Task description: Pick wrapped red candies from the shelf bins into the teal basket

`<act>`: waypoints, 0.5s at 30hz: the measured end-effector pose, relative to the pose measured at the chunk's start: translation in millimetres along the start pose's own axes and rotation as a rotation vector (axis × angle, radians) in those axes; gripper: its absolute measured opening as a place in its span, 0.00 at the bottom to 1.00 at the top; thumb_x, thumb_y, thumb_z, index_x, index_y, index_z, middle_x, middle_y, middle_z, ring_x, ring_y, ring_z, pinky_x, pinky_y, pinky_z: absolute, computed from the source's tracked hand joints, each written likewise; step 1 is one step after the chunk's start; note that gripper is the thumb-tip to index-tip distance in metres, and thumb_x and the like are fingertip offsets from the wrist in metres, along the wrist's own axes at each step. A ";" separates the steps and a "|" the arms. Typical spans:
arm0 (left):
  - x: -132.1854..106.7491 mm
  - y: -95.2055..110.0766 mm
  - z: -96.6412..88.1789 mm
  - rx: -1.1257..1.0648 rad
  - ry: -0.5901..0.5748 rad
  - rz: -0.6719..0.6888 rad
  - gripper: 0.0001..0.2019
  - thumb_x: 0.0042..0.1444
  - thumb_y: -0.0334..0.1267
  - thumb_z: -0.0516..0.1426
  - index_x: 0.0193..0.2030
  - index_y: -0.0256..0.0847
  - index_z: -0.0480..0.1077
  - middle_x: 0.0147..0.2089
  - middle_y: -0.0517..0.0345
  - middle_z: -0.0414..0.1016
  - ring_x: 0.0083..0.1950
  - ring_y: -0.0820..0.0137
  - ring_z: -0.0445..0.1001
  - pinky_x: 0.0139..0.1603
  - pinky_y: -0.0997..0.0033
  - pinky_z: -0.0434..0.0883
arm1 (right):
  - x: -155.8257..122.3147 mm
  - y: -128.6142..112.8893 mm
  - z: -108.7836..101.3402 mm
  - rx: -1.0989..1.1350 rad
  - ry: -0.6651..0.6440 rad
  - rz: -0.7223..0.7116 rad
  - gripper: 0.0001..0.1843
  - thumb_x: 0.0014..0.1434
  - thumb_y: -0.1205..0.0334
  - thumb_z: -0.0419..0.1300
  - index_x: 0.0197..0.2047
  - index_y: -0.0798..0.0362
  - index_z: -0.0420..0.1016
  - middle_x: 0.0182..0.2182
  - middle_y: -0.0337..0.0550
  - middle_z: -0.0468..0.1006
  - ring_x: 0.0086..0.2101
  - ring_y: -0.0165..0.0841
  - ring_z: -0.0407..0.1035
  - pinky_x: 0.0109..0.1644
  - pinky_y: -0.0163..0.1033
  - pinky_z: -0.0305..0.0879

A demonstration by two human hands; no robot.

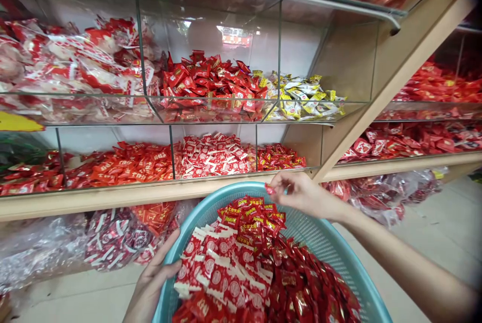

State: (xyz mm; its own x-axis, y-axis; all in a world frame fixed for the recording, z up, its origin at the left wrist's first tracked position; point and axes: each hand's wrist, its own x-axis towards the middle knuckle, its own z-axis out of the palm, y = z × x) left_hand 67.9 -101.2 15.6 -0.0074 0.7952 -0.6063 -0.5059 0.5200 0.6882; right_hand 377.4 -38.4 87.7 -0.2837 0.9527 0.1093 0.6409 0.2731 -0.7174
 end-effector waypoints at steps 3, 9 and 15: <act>-1.4 1.4 0.5 0.011 0.029 0.004 0.33 0.42 0.33 0.61 0.58 0.53 0.62 0.51 0.59 0.74 0.51 0.59 0.70 0.54 0.61 0.62 | 4.5 7.5 29.6 -0.348 -0.044 -0.145 0.06 0.51 0.64 0.56 0.34 0.54 0.66 0.31 0.41 0.70 0.34 0.32 0.63 0.38 0.38 0.59; 0.9 0.7 -3.4 0.023 0.013 0.010 0.29 0.43 0.33 0.60 0.54 0.56 0.65 0.55 0.62 0.70 0.52 0.60 0.69 0.53 0.62 0.63 | 10.1 12.7 52.3 -0.639 -0.170 -0.226 0.06 0.52 0.64 0.57 0.35 0.53 0.67 0.34 0.44 0.70 0.35 0.34 0.63 0.39 0.39 0.57; 2.0 -0.1 -4.0 0.002 0.018 -0.006 0.29 0.42 0.32 0.61 0.54 0.56 0.65 0.54 0.64 0.71 0.54 0.64 0.67 0.55 0.67 0.61 | 10.7 12.3 59.1 -0.655 -0.219 -0.259 0.07 0.51 0.66 0.58 0.36 0.53 0.68 0.35 0.43 0.70 0.37 0.34 0.62 0.39 0.39 0.57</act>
State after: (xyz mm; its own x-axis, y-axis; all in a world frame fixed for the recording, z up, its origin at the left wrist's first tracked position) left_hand 64.5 -100.9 12.7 -0.0193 0.7863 -0.6175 -0.5039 0.5258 0.6853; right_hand 340.0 -32.7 39.4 -0.5761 0.8168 0.0302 0.8090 0.5750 -0.1219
